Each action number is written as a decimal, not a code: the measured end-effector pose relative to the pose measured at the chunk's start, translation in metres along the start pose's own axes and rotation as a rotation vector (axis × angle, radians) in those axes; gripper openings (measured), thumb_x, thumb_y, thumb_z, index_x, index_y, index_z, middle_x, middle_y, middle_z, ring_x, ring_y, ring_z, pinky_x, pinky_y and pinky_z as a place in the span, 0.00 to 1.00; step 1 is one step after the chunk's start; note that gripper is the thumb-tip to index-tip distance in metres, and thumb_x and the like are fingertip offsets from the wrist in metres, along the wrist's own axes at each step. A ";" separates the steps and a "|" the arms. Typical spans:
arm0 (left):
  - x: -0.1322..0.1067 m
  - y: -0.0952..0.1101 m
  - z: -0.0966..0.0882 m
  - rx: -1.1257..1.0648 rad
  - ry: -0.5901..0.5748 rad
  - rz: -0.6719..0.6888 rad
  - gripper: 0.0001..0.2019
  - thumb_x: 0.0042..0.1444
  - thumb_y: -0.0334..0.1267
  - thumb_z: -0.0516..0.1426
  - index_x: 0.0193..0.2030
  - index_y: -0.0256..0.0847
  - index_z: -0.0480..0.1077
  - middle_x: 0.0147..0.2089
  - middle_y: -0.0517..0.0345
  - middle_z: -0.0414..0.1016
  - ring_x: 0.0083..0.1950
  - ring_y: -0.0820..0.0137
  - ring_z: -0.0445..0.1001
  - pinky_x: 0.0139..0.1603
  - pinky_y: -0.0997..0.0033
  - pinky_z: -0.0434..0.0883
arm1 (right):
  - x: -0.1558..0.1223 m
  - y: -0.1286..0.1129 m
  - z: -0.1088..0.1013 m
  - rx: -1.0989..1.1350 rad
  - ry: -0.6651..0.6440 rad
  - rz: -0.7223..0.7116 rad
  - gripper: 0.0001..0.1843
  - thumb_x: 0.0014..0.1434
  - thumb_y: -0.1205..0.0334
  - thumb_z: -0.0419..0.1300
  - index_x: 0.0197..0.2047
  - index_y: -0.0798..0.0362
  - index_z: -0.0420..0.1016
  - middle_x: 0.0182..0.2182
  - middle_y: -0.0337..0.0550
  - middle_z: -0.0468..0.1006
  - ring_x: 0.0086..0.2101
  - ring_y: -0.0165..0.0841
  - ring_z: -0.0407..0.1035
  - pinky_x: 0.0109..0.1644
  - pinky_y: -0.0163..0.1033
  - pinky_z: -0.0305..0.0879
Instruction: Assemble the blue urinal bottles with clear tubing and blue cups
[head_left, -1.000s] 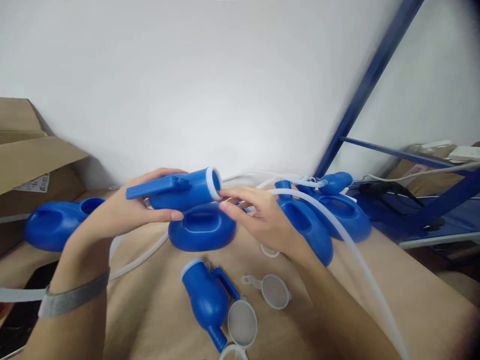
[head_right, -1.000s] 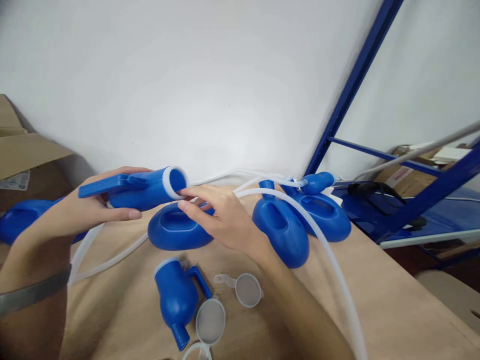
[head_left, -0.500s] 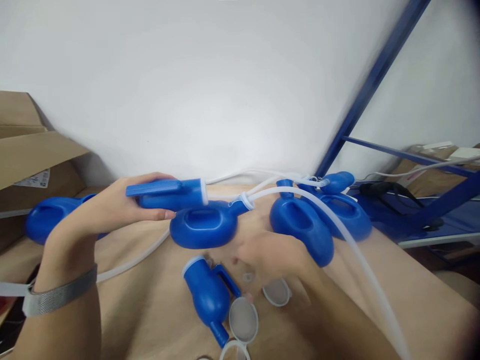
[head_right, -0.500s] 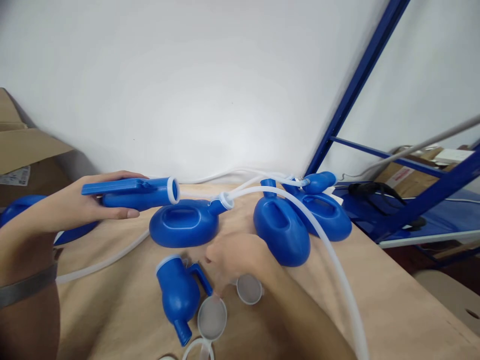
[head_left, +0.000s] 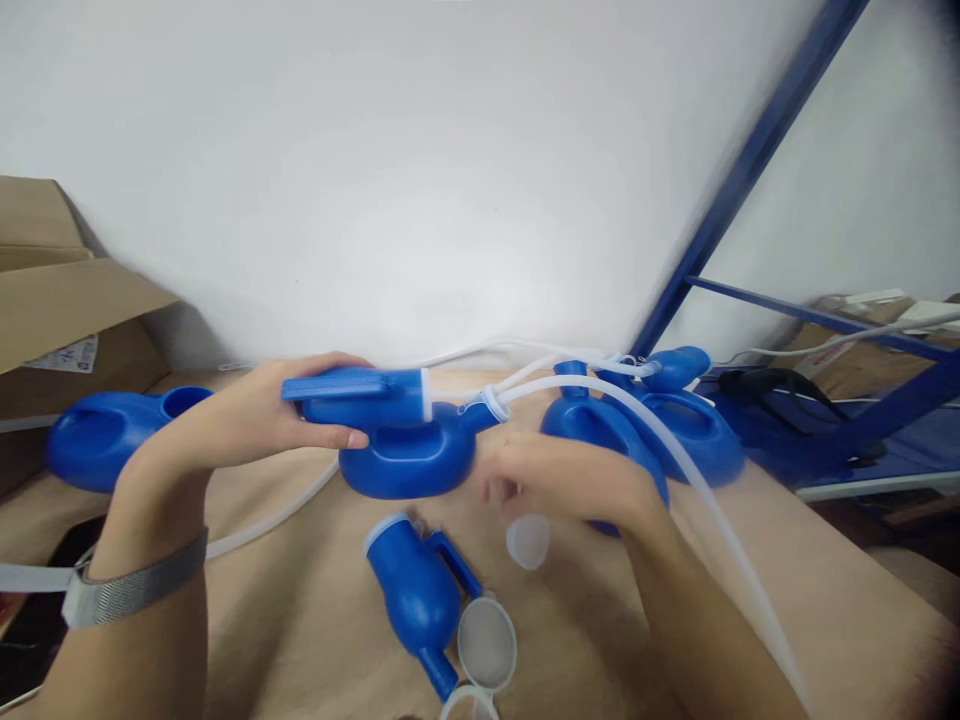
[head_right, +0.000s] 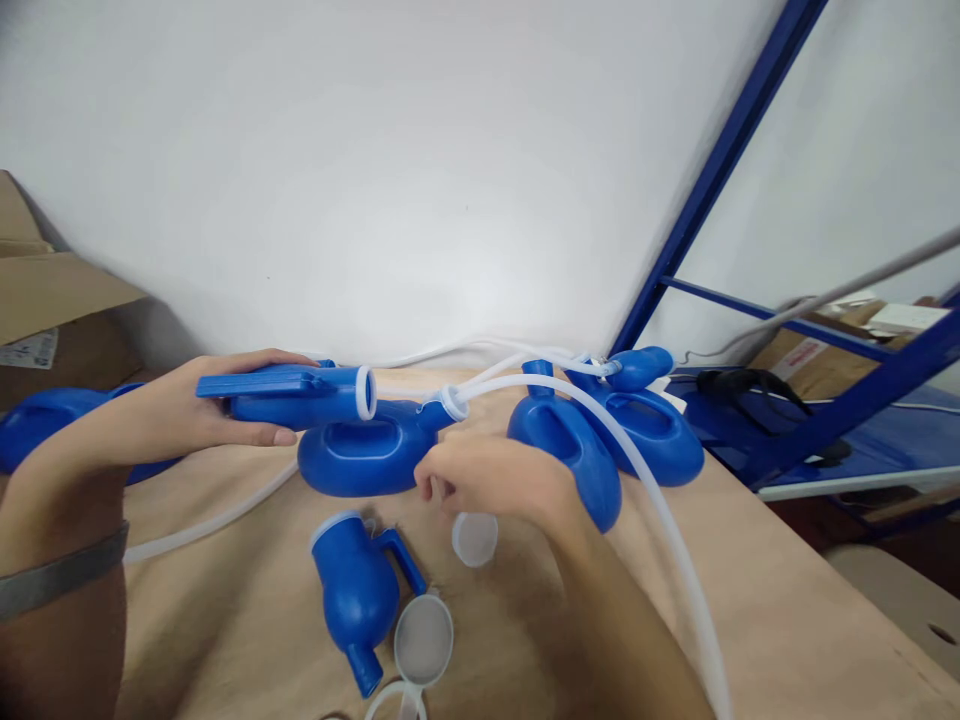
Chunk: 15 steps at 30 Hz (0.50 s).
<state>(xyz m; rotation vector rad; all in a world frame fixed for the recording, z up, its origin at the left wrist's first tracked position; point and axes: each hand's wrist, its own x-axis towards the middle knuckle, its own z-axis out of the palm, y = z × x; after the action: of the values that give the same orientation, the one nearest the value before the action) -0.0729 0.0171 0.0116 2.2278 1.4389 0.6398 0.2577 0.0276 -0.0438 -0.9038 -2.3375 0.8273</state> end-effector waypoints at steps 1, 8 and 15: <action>0.002 -0.002 0.001 0.008 -0.006 0.007 0.37 0.48 0.56 0.70 0.64 0.52 0.70 0.59 0.57 0.80 0.55 0.55 0.80 0.48 0.66 0.80 | -0.001 -0.008 -0.013 -0.024 -0.104 -0.027 0.06 0.49 0.65 0.71 0.26 0.44 0.82 0.25 0.35 0.82 0.29 0.34 0.75 0.31 0.37 0.67; 0.013 -0.002 0.017 0.050 -0.028 0.040 0.33 0.47 0.57 0.70 0.62 0.60 0.74 0.58 0.61 0.81 0.55 0.54 0.81 0.46 0.68 0.81 | 0.000 -0.022 -0.051 -0.101 0.530 -0.063 0.07 0.58 0.53 0.70 0.34 0.46 0.85 0.31 0.39 0.86 0.31 0.38 0.78 0.38 0.42 0.73; 0.021 0.021 0.036 -0.071 -0.045 0.110 0.33 0.49 0.57 0.69 0.63 0.57 0.74 0.61 0.60 0.79 0.58 0.55 0.79 0.53 0.65 0.80 | 0.008 -0.020 -0.037 -0.044 0.842 -0.060 0.08 0.57 0.53 0.72 0.34 0.48 0.84 0.31 0.39 0.85 0.32 0.37 0.78 0.35 0.41 0.74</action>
<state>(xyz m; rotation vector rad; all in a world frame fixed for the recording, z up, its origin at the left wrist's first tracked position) -0.0288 0.0247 -0.0023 2.2635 1.2587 0.6610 0.2675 0.0346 -0.0031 -0.9514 -1.6303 0.2705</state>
